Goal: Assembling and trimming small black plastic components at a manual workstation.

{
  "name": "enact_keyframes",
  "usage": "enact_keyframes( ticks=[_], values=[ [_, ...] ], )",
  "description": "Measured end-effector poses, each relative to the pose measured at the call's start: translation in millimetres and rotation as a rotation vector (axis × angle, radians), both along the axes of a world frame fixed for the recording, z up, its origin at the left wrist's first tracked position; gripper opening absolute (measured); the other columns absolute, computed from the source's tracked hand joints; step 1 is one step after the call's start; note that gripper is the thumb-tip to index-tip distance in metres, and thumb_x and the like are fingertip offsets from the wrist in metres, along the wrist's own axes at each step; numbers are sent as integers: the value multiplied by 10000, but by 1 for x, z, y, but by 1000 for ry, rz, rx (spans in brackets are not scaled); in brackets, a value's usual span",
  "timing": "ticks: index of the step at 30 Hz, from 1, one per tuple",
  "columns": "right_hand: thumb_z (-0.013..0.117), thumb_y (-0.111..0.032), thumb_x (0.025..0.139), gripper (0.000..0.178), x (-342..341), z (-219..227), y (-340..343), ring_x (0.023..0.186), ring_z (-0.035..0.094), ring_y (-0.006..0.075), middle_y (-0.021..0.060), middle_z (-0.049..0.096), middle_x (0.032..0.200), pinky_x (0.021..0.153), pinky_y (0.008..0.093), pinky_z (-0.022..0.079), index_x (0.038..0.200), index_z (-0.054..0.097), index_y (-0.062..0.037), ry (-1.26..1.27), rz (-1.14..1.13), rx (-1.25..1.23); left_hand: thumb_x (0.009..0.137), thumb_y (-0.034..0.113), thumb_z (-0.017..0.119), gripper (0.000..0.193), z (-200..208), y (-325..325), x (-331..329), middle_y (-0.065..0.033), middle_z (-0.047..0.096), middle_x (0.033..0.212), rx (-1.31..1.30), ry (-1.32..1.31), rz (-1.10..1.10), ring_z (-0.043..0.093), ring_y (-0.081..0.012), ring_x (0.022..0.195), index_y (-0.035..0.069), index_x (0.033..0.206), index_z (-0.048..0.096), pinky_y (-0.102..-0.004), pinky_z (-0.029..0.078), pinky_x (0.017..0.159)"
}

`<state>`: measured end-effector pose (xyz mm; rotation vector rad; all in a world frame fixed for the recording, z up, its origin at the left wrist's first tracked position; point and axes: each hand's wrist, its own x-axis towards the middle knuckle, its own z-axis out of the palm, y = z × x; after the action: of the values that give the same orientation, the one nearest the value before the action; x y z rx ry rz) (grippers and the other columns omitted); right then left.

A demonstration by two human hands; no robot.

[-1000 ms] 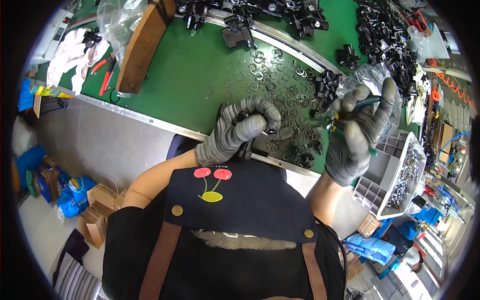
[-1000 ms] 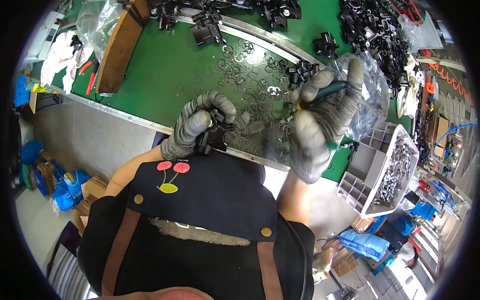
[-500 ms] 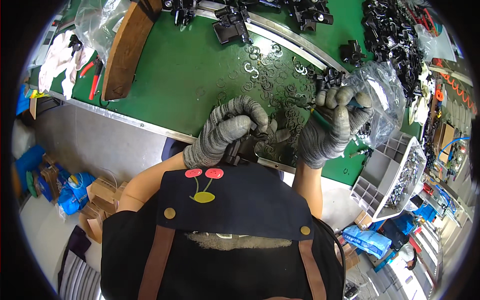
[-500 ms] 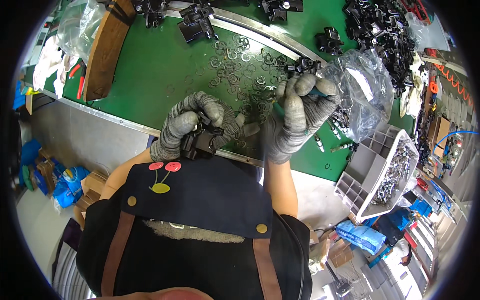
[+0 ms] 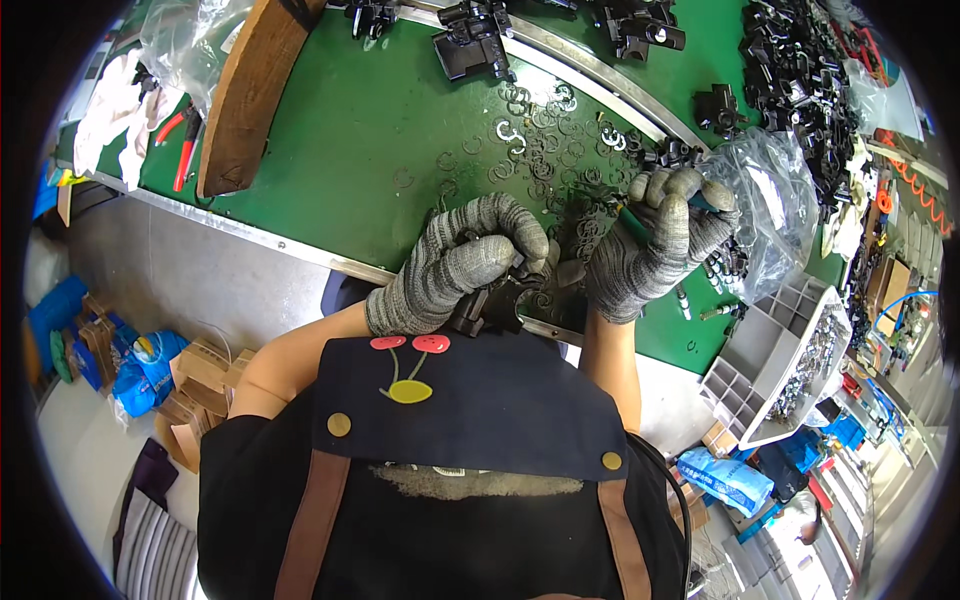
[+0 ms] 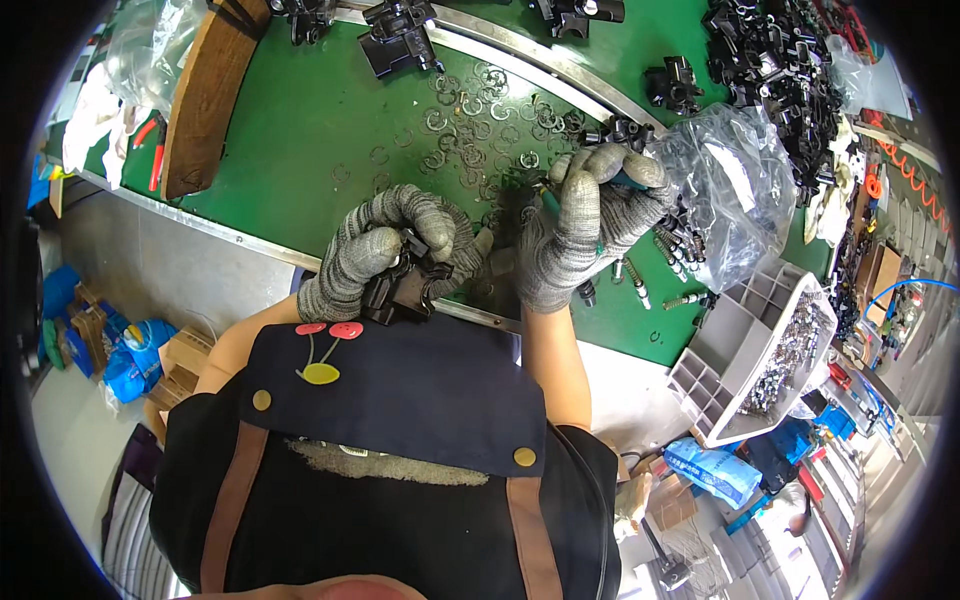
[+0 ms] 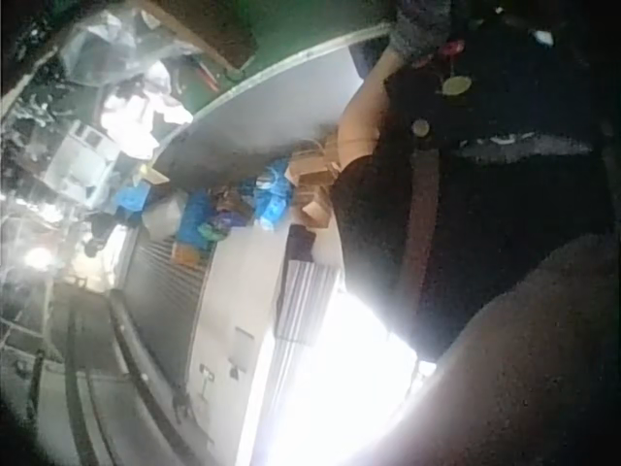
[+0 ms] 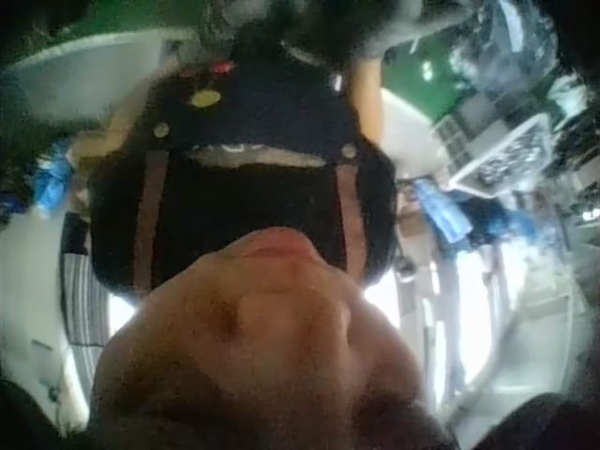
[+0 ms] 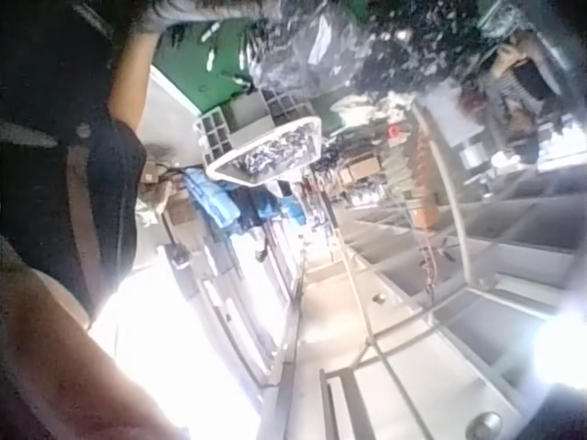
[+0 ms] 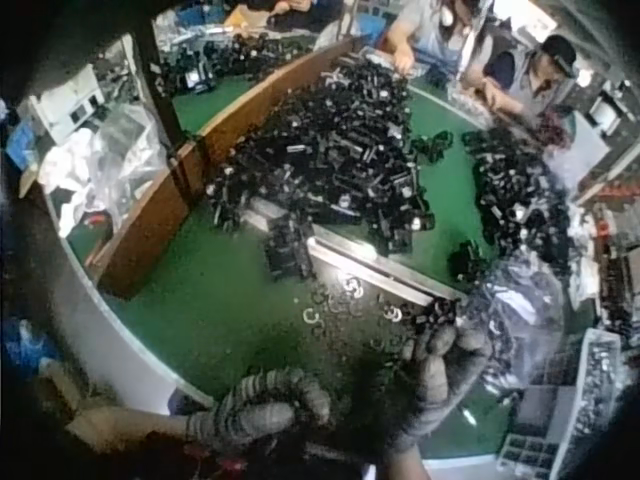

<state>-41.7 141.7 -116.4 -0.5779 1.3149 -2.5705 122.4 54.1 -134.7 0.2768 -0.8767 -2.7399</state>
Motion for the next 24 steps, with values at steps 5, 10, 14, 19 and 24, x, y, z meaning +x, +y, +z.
enact_keyframes(
  ticks=[5,10,14,19,24],
  values=[
    [729,-30,834,465,-5,-1,-9,806,549,152,53,535,977,765,301,500,1217,478,-108,-3,6,-16,947,171,577,199,-2,0,0,-61,661,972,-16,-11,-5,606,-128,909,8,1042,641,-297,495,858],
    [731,-25,829,469,-8,-2,-12,822,541,147,47,537,989,756,297,501,1216,478,-106,28,38,13,945,182,583,209,6,0,0,-57,663,965,-31,-67,20,608,-128,913,6,1038,646,-297,494,861],
    [704,-19,844,441,-19,3,-13,812,518,152,57,547,988,742,309,474,1216,490,-119,45,154,45,949,196,589,217,11,-1,0,-54,663,965,-33,-67,21,607,-126,914,7,1037,648,-295,494,862],
    [700,-20,838,423,-26,10,-16,798,499,144,61,550,981,742,313,455,1196,503,-129,64,350,95,937,317,641,324,14,-4,-1,-78,639,972,-61,-72,-7,615,-161,921,14,1051,620,-315,510,825],
    [697,-37,847,364,-13,8,-16,792,487,136,52,534,962,708,293,436,1153,522,-130,217,340,82,937,392,638,396,26,-8,-2,-90,631,1007,-234,-169,5,614,-168,928,30,1093,599,-301,500,856]
  ],
)
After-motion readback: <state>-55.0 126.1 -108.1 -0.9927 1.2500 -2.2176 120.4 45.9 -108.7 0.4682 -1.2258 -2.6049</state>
